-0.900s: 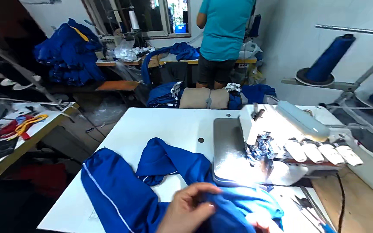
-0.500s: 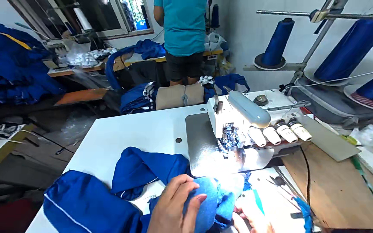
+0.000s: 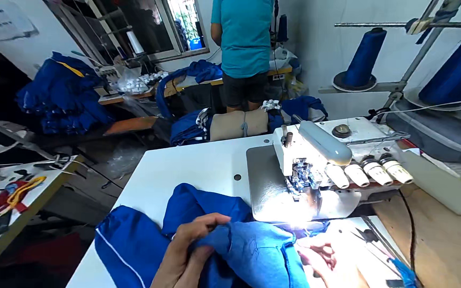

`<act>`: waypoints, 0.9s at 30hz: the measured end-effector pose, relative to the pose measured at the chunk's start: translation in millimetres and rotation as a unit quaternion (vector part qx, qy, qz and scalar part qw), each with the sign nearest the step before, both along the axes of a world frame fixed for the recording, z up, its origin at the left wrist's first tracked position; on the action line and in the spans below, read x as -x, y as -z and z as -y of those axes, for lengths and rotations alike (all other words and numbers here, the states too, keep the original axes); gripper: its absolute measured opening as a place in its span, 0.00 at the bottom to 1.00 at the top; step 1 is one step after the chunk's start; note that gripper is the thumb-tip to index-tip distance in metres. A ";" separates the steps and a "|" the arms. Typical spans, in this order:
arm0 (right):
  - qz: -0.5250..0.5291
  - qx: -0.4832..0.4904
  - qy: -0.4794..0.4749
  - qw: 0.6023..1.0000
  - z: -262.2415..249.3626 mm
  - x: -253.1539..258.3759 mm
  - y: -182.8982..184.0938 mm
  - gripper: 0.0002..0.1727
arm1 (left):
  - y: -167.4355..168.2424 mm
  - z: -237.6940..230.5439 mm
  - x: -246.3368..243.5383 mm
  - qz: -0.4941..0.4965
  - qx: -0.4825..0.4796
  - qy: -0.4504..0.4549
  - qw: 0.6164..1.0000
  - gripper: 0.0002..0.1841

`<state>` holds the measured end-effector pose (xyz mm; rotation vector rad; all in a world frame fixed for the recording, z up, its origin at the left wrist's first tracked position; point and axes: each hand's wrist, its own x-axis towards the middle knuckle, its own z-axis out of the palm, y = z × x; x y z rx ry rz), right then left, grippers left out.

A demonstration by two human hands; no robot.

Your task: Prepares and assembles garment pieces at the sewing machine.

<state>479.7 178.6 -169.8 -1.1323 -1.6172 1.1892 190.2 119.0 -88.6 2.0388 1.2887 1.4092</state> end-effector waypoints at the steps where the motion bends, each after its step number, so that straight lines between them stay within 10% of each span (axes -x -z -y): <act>1: 0.032 0.010 -0.018 0.999 0.6 5.5 0.7 0.29 | -1.6 -0.6 -2.1 0.006 0.029 0.002 1.000 0.12; 3: 0.084 -0.034 -0.064 0.994 1.4 16.3 11.1 0.36 | -2.3 -2.6 -4.9 0.047 0.093 0.048 0.993 0.10; 7: -0.085 -0.012 -0.088 0.992 -1.1 14.5 14.5 0.04 | -26.2 2.9 21.0 0.123 0.181 0.281 0.935 0.08; 10: -0.241 0.100 -0.116 0.958 -8.9 -4.2 -10.3 0.11 | -47.6 6.6 37.3 0.057 0.243 0.356 0.900 0.10; 17: -0.254 0.198 -0.235 0.917 -10.6 12.9 1.2 0.11 | -41.2 0.0 25.6 -0.137 0.216 0.154 0.954 0.24; 22: -0.007 0.081 -0.327 0.942 11.1 20.5 23.9 0.31 | -24.2 17.9 30.4 -0.377 0.239 -0.004 0.895 0.21; 27: 0.052 -0.137 -0.280 0.949 18.7 26.3 13.7 0.12 | -24.1 29.5 38.2 -0.388 0.102 -0.067 0.913 0.05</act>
